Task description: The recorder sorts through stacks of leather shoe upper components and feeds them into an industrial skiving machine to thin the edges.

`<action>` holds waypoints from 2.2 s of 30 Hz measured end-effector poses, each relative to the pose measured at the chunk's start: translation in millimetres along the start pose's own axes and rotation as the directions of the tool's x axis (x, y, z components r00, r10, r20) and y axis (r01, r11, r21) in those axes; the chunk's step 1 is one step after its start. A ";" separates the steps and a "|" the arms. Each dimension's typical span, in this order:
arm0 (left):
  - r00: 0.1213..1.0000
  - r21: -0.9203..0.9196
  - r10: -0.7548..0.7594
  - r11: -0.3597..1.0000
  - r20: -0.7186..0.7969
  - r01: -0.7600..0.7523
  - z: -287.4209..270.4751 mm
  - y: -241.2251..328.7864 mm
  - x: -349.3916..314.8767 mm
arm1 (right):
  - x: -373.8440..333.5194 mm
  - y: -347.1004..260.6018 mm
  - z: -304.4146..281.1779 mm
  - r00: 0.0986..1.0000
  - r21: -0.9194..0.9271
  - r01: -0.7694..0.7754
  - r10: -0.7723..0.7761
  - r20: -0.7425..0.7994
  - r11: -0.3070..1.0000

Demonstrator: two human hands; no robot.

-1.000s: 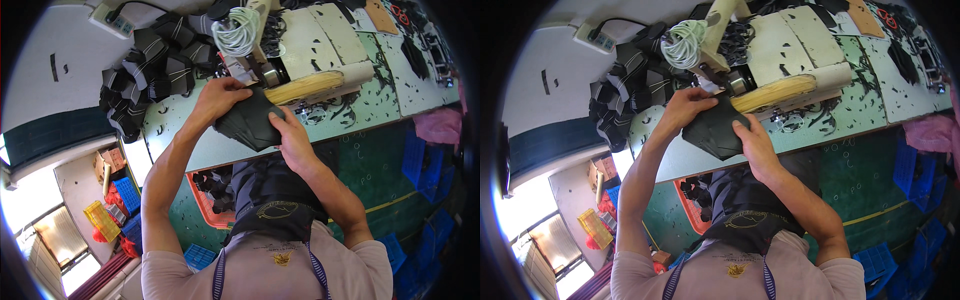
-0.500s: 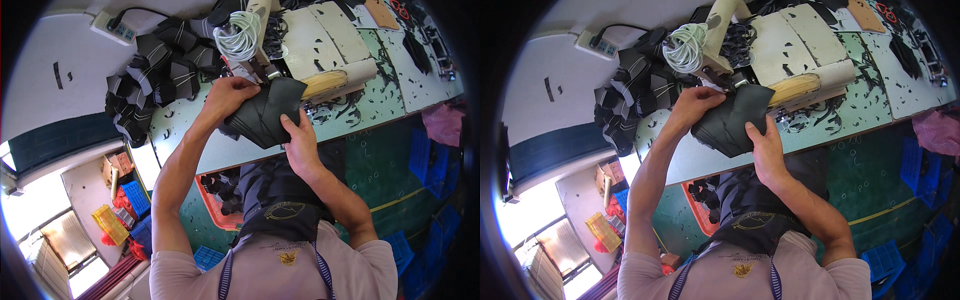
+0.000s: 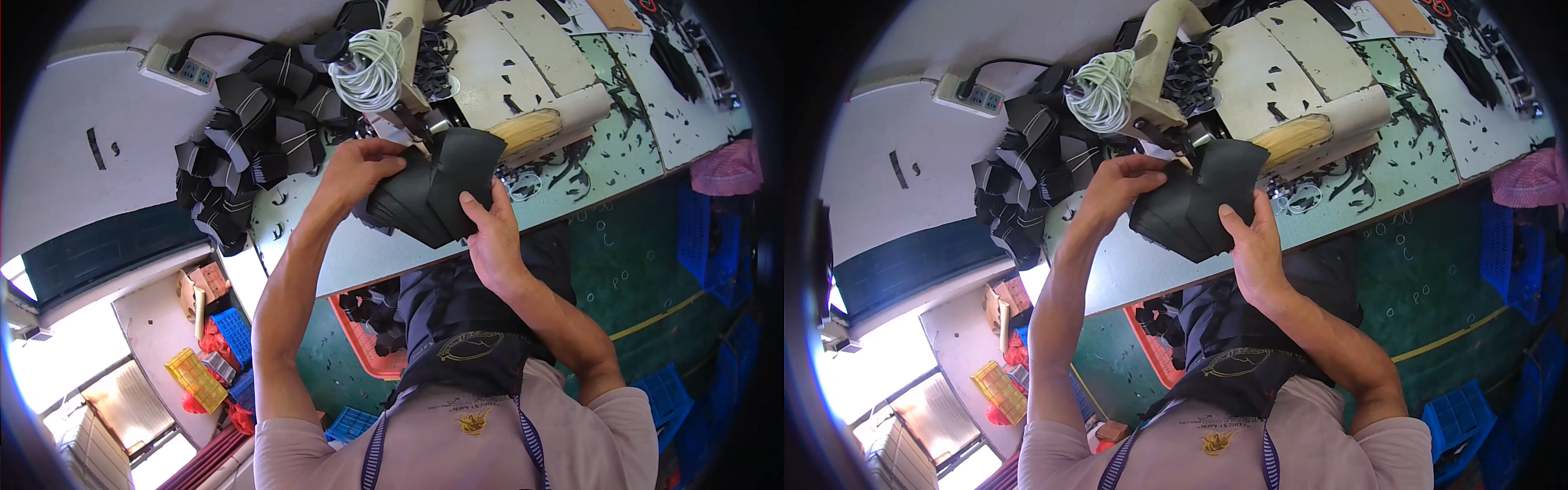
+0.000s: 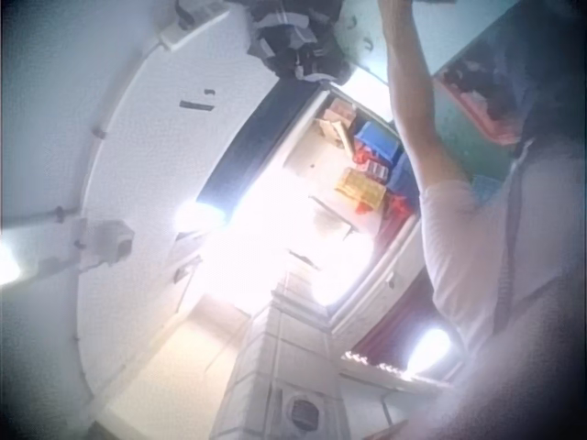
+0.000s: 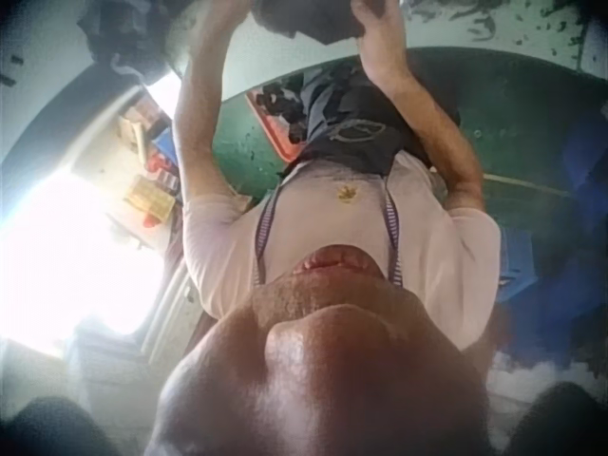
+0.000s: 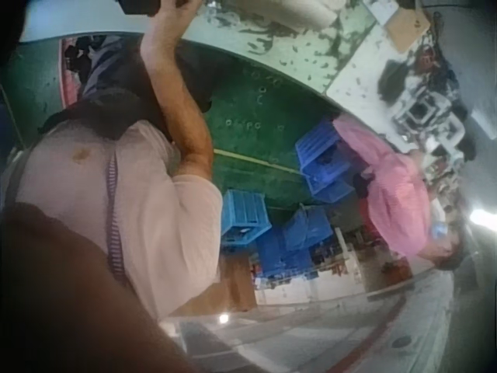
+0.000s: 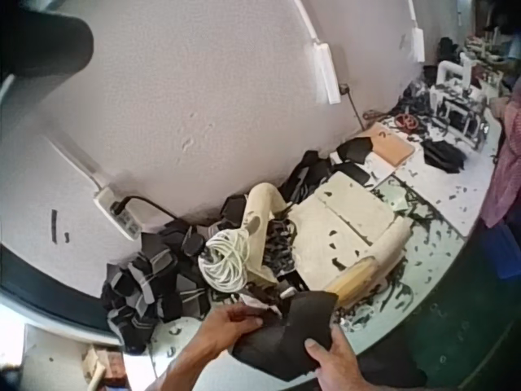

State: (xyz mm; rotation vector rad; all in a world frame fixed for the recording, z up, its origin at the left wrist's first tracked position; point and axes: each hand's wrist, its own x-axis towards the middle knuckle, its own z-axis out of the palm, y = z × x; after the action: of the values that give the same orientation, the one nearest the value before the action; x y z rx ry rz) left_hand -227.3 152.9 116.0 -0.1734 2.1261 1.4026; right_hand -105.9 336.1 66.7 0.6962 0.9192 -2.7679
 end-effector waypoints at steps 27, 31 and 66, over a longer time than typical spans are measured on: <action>0.999 0.027 -0.010 1.000 0.039 0.009 1.1 -1.1 4.3 | -3.7 -8.4 1.6 1.000 0.051 0.010 -0.010 0.009 0.999; 0.998 0.300 0.002 0.954 -0.061 0.017 1.5 2.8 4.5 | -4.6 -8.8 4.3 1.000 0.042 -0.001 0.001 0.001 0.999; 0.994 0.468 -0.037 0.880 -0.107 0.084 15.0 23.4 2.9 | -6.6 -13.1 -0.8 1.000 0.123 -0.006 0.005 0.010 0.992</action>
State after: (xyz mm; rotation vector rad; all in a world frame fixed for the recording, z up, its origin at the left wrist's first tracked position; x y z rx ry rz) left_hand -233.3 176.8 129.0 -0.1136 2.4494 0.8146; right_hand -103.3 347.0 76.2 0.7017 0.7491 -2.8395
